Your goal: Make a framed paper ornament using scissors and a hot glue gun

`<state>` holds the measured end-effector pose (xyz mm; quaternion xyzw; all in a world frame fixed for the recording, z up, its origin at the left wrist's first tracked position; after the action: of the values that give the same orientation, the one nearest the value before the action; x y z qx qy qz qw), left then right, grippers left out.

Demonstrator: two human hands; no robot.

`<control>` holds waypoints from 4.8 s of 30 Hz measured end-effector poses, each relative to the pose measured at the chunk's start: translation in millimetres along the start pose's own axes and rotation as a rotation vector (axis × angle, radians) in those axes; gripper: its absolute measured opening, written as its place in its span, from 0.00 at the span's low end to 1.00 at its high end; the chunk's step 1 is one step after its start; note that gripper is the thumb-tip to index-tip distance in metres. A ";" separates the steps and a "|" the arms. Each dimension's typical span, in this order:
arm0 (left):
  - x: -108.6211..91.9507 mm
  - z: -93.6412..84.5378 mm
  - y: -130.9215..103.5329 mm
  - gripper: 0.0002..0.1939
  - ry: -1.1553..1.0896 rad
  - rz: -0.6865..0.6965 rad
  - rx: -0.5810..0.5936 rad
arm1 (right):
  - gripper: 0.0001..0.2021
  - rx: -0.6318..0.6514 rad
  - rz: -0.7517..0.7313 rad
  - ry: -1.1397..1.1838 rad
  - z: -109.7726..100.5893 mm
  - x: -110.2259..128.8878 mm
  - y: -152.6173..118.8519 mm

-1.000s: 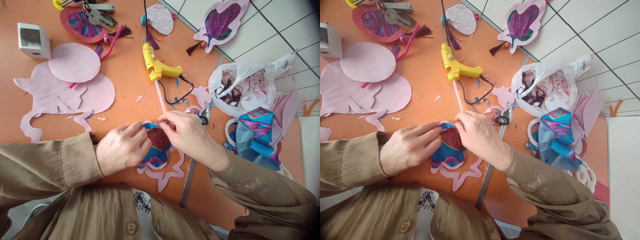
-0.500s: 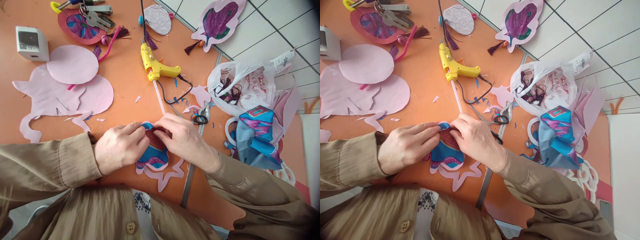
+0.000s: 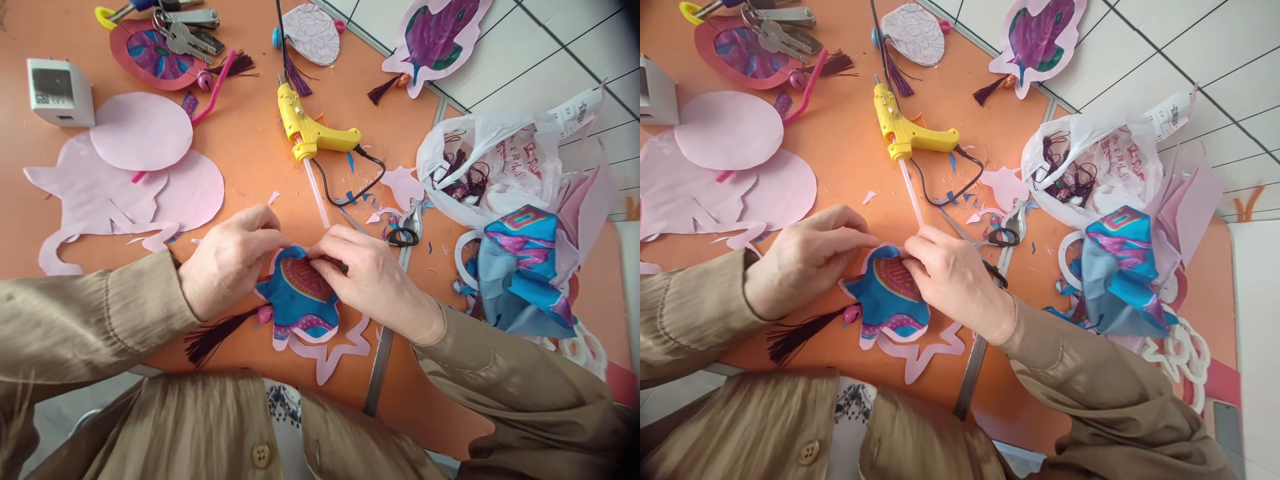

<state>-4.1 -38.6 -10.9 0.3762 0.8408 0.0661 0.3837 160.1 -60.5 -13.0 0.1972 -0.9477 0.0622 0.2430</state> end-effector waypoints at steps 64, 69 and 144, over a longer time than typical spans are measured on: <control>-6.6 22.5 -0.4 0.16 0.247 0.096 0.151 | 0.07 0.153 0.065 0.042 0.3 -1.2 24.0; -5.2 22.3 -0.7 0.15 0.213 0.086 0.134 | 0.07 0.148 0.059 0.046 0.6 -1.6 25.3; -2.9 23.1 4.7 0.10 0.189 -0.042 0.104 | 0.08 0.166 0.012 0.054 -3.8 1.3 14.3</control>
<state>15.9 -41.4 -23.4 0.3700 0.8832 0.0493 0.2839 155.0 -47.1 -9.4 0.2094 -0.9335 0.1474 0.2509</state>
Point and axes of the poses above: each hand's wrist, its own y-axis towards the middle knuckle, its own z-axis out of the palm, x = y × z, the point moved 5 cm from there along y, towards the middle knuckle, and after that the axes turned 3 degrees about -x, right-handed, at the moved point
